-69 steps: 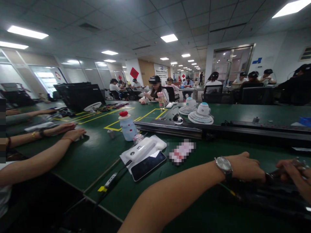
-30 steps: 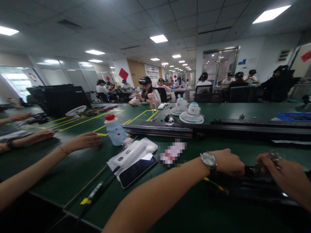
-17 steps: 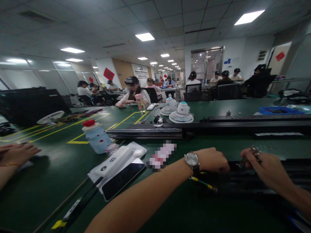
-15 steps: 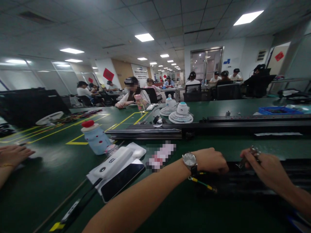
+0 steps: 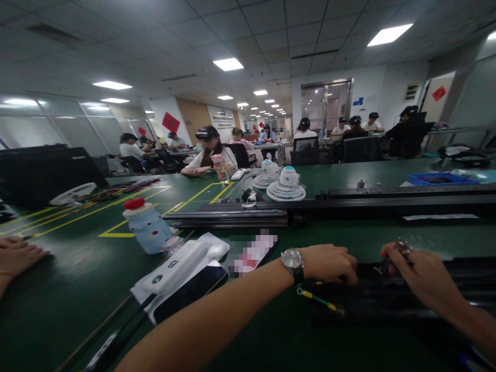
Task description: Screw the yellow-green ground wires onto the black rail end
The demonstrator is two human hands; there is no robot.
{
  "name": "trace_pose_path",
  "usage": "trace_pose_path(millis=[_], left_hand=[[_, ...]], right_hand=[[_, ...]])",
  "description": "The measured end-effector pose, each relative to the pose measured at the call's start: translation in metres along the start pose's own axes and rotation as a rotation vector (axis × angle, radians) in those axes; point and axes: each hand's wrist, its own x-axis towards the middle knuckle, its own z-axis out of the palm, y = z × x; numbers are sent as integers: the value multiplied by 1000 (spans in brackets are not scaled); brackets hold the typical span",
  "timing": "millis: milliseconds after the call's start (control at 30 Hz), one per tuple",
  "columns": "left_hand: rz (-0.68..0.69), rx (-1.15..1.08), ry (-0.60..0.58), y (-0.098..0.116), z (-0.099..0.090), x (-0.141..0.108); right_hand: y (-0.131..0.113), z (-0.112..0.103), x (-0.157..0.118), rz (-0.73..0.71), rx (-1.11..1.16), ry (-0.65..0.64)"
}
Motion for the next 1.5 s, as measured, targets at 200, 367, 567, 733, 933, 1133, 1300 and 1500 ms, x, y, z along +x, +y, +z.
trace_pose_path(millis=[200,367,567,733,933,1133,1300,1500], left_hand=[[-18,30,57,0,4,-5],[-20,-34,106,0,2,-8],[-77,-68,109,2,4,-6],[-101,-8,183,7,5,-8],[-161,-97,219,3,8,-15],[-165,-214,215,-3,22,-14],[-171,-277,256,-3,29,-10],[-155,-280,286,-1,35,-10]], right_hand=[[-2,-2,0,-23,-4,5],[-3,-3,-2,-30,13,29],[-1,-1,-3,-31,20,22],[-1,-1,-3,-36,9,20],[-1,-1,-3,-33,1,20],[0,0,-2,-19,3,21],[2,1,-2,-8,4,0],[1,1,-3,-24,6,7]])
